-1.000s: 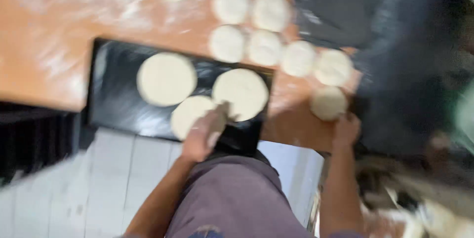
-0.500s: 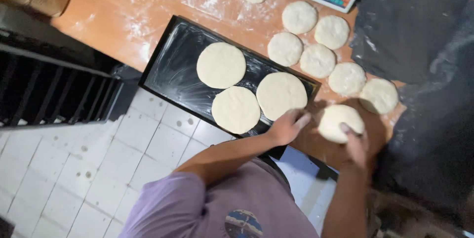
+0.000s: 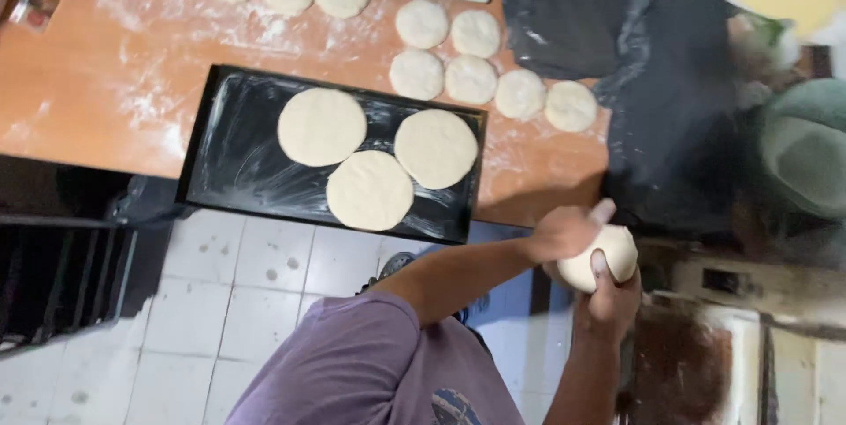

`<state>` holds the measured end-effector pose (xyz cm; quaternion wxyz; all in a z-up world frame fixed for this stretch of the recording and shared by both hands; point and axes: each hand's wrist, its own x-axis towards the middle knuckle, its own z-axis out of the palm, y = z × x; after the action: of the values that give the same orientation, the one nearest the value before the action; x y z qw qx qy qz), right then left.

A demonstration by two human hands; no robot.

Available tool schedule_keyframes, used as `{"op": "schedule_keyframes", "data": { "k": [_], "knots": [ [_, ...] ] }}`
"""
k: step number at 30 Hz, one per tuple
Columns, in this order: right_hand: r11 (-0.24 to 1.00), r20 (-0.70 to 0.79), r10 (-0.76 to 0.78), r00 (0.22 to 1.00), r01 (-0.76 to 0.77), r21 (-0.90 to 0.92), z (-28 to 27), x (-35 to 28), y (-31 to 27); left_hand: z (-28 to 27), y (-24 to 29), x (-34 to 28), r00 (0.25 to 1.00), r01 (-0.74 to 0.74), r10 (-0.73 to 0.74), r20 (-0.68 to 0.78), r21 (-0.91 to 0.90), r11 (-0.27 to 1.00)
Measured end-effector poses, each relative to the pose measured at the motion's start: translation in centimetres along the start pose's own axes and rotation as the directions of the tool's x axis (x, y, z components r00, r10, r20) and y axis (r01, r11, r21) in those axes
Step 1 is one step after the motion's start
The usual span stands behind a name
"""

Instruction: The recorder takes dough balls, flattens them using a mechanical roller, and arranges the flattened dough onto greased baking trays.

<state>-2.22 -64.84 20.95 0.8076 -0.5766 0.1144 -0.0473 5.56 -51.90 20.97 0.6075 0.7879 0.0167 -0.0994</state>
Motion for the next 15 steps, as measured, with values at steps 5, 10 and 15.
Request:
{"op": "schedule_keyframes", "data": {
  "k": [5,10,15],
  "knots": [
    [0.997,0.063,-0.079,0.995,0.081,-0.020,-8.3,-1.3,-3.9,5.8,5.4,-2.0,0.961,-0.273,0.253,0.116,0.220,0.937],
    [0.982,-0.207,-0.155,0.966,0.128,-0.137,-13.0,-1.4,-10.9,16.9,7.5,0.3,0.967,-0.250,0.242,0.076,0.123,0.960],
    [0.944,-0.169,-0.142,0.975,0.082,-0.320,-25.3,0.0,-12.5,22.5,15.0,-1.8,0.914,-0.354,0.293,0.281,0.200,0.913]
  ]
}}
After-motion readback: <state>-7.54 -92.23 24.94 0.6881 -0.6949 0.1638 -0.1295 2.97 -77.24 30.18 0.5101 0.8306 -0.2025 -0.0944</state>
